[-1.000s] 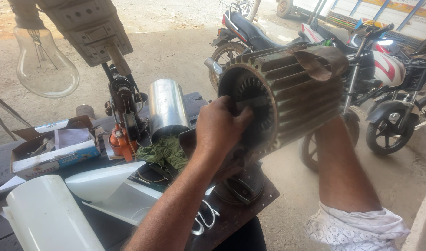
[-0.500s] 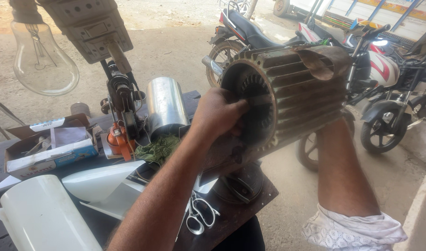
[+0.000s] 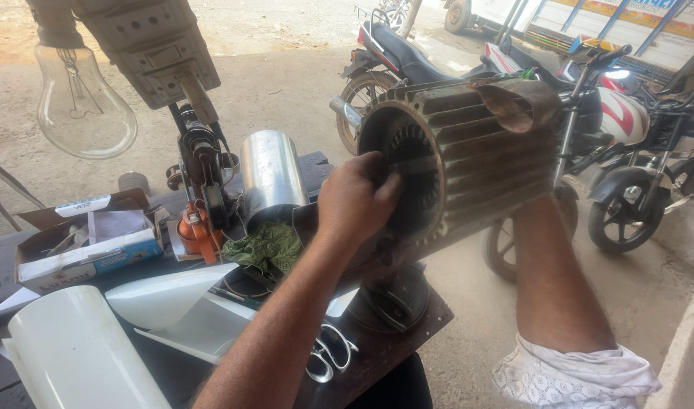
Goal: The person cuts a strip from a white plastic sheet using shears, then folds and smooths the sheet by hand. They use a metal bar to press and crease the folded edges, then fold the sheet again.
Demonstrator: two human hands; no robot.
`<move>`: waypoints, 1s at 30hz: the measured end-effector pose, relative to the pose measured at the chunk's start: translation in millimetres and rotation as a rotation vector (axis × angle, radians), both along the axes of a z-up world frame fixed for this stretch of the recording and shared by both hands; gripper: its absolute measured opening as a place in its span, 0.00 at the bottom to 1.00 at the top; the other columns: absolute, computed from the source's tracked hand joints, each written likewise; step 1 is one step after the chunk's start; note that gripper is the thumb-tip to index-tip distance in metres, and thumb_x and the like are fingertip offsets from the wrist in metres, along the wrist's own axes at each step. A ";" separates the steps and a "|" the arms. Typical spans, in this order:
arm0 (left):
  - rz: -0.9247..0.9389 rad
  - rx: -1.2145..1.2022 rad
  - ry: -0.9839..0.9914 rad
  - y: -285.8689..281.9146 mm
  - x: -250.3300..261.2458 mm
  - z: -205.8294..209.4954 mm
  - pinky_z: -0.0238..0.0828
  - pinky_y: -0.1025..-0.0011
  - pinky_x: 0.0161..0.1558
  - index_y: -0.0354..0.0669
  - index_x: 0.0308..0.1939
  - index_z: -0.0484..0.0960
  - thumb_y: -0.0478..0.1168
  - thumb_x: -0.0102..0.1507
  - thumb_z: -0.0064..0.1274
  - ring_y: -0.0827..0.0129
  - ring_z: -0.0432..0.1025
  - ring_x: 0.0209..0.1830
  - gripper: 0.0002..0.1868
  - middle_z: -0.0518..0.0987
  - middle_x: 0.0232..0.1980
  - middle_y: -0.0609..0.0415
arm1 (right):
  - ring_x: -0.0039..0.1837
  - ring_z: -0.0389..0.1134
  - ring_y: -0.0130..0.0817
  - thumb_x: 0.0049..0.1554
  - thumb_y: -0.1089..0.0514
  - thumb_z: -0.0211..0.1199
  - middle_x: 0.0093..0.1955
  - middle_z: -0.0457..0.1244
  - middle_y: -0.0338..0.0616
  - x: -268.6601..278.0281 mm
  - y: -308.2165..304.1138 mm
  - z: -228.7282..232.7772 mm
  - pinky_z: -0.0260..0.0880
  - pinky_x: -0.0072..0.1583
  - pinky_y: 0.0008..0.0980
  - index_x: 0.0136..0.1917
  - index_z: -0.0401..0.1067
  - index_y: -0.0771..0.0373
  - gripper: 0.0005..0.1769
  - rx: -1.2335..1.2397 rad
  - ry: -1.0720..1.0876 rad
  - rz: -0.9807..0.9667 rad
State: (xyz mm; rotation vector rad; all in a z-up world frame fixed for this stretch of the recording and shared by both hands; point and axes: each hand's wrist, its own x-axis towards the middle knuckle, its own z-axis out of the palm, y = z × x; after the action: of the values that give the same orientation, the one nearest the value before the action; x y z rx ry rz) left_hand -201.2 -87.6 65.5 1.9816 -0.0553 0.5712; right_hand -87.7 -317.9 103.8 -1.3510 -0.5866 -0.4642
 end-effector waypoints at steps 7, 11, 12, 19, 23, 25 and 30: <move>-0.319 -0.438 0.220 14.4 5.8 -12.2 0.77 0.68 0.29 0.37 0.47 0.84 0.47 0.63 0.54 0.69 0.77 0.26 0.17 0.85 0.33 0.51 | 0.54 0.72 0.29 0.60 0.60 0.65 0.54 0.72 0.45 -1.3 -0.4 -5.0 0.76 0.56 0.31 0.60 0.75 0.65 0.15 -0.012 0.012 0.011; -0.391 -0.544 0.173 19.5 6.9 -10.4 0.79 0.72 0.26 0.27 0.42 0.83 0.51 0.68 0.45 0.69 0.78 0.23 0.25 0.82 0.28 0.50 | 0.54 0.72 0.29 0.60 0.60 0.65 0.54 0.72 0.45 -0.8 -0.6 -4.2 0.76 0.56 0.31 0.60 0.75 0.65 0.15 -0.015 0.018 0.010; -0.369 -0.516 0.166 18.9 6.3 -9.7 0.78 0.72 0.25 0.26 0.41 0.83 0.53 0.69 0.45 0.69 0.77 0.22 0.27 0.81 0.27 0.49 | 0.54 0.72 0.28 0.60 0.60 0.65 0.54 0.72 0.45 -0.7 -1.0 -4.2 0.76 0.56 0.31 0.60 0.75 0.65 0.15 -0.010 0.016 0.012; -0.101 -0.114 0.246 6.1 6.8 5.6 0.78 0.72 0.29 0.40 0.38 0.88 0.62 0.57 0.61 0.72 0.81 0.22 0.27 0.85 0.26 0.54 | 0.53 0.72 0.28 0.60 0.61 0.65 0.54 0.72 0.45 4.5 4.0 -0.3 0.76 0.56 0.31 0.60 0.75 0.65 0.15 -0.004 -0.004 0.053; -0.128 -0.109 0.361 9.4 22.6 8.6 0.80 0.69 0.28 0.39 0.39 0.89 0.55 0.56 0.62 0.69 0.81 0.21 0.22 0.86 0.27 0.50 | 0.53 0.72 0.28 0.60 0.61 0.65 0.54 0.72 0.44 4.4 -0.8 -7.4 0.76 0.56 0.31 0.60 0.75 0.65 0.15 -0.056 0.022 0.138; -0.156 -0.095 0.322 16.4 35.4 5.7 0.81 0.67 0.31 0.36 0.41 0.89 0.52 0.56 0.63 0.67 0.82 0.24 0.21 0.87 0.29 0.48 | 0.53 0.72 0.28 0.60 0.61 0.65 0.54 0.72 0.44 4.8 -5.5 -13.5 0.76 0.56 0.30 0.60 0.75 0.65 0.15 -0.145 0.073 0.207; -0.250 0.146 0.251 26.3 94.4 -6.2 0.76 0.66 0.38 0.34 0.46 0.86 0.48 0.62 0.57 0.62 0.80 0.34 0.20 0.86 0.38 0.44 | 0.53 0.72 0.28 0.60 0.61 0.64 0.54 0.72 0.44 -1.3 -33.3 -43.4 0.76 0.55 0.30 0.60 0.75 0.66 0.15 -0.356 0.230 0.318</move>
State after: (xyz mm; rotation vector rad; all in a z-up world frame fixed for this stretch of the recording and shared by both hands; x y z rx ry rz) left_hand -106.7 -61.3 59.2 2.1338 -0.1908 0.1583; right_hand -89.0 -351.2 60.4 -1.5859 -0.6985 0.0591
